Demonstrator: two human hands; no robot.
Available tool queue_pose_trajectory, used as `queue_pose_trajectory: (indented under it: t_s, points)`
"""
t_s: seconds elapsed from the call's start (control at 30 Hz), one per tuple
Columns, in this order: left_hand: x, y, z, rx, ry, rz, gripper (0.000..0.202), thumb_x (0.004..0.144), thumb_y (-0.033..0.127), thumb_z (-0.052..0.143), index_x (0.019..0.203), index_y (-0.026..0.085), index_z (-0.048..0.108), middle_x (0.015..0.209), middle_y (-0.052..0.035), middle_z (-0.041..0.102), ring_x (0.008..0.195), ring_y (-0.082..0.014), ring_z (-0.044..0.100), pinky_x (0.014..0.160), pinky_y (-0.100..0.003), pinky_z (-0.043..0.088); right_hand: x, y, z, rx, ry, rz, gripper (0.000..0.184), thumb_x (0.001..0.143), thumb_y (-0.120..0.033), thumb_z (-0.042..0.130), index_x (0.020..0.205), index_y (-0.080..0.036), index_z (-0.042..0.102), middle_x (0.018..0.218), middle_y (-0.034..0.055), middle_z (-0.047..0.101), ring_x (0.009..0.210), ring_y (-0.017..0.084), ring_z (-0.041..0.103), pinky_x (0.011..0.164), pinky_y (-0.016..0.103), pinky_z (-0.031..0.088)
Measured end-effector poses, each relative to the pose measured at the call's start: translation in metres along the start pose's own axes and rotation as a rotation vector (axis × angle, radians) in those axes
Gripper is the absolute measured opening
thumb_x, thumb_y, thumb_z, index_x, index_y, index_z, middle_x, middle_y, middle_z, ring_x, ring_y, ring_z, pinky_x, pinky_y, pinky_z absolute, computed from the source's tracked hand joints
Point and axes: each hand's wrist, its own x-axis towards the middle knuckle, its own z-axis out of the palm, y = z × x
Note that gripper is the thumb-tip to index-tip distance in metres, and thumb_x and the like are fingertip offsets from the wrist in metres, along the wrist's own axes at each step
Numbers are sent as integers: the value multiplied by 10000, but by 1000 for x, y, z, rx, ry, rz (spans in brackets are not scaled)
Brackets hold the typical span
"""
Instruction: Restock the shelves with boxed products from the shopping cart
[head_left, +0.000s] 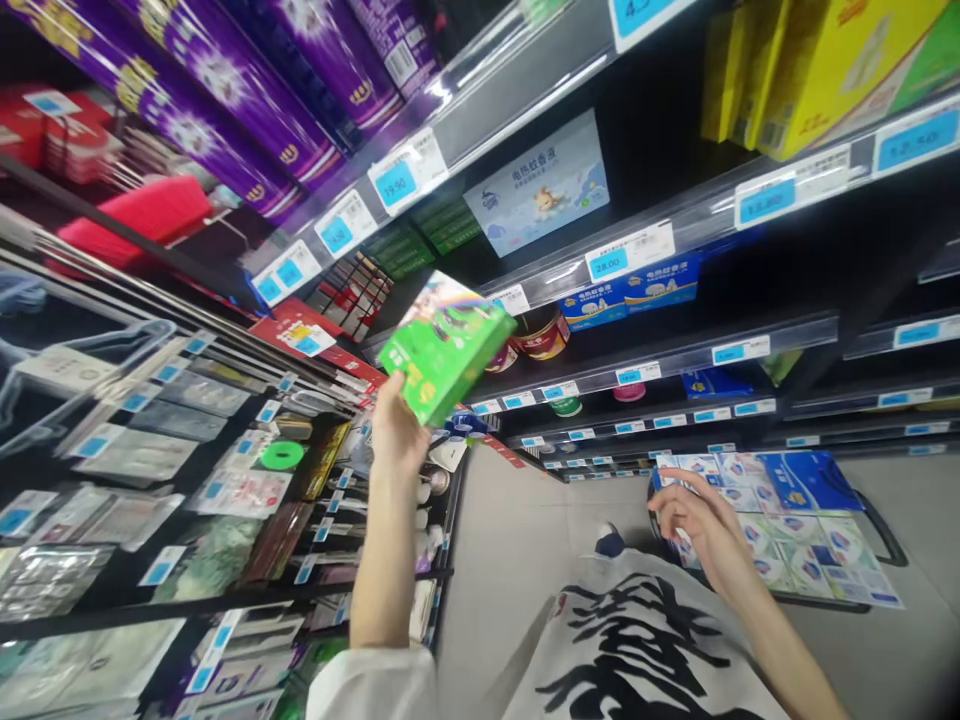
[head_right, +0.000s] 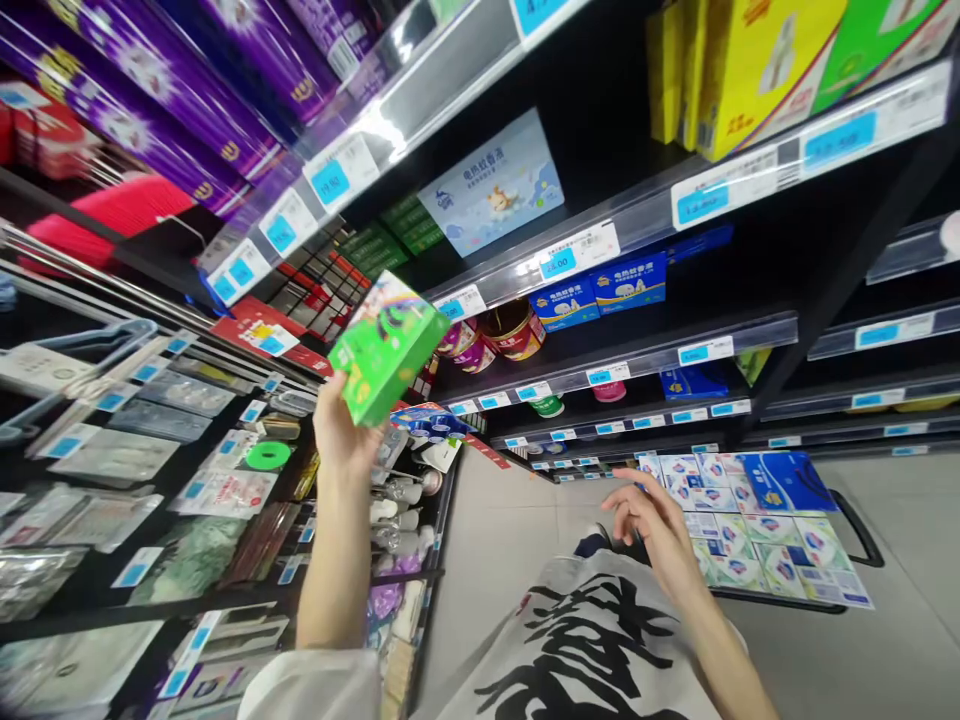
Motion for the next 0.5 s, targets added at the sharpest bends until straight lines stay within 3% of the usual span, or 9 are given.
queue_pose_trajectory:
  t_s: [0.1,0.17,0.37,0.5]
  points:
    - [35,25,8,-47,45,57,41,924,219,685,935,179,685,823,3,742,669,-70,699,603,-107,561,-1,-1,-5,2,15,-24,366,876,-517,716,1109,-240,661,824,40,723,550,151,588,502,279,405]
    - [61,34,11,-48,57,94,72,961,193,645,892,183,659,806,9,718,635,-45,670,591,-84,547,-1,-2,-7,0,21,-40,367,875,-524,716,1101,-239,664,824,42,723,557,152,590,510,282,415]
    - [147,49,19,45,80,160,115,988,180,597,881,186,640,952,-64,725,878,-125,743,827,-206,640,5,0,-10,-22,31,-74,344,877,-514,718,1077,-239,671,831,46,722,566,152,592,527,289,427]
    - [190,57,25,58,125,133,109,1003,125,550,1024,196,630,951,-60,713,937,-144,739,872,-256,656,10,1,-11,-49,32,-96,320,891,-504,699,1084,-251,675,833,39,728,590,160,595,537,289,429]
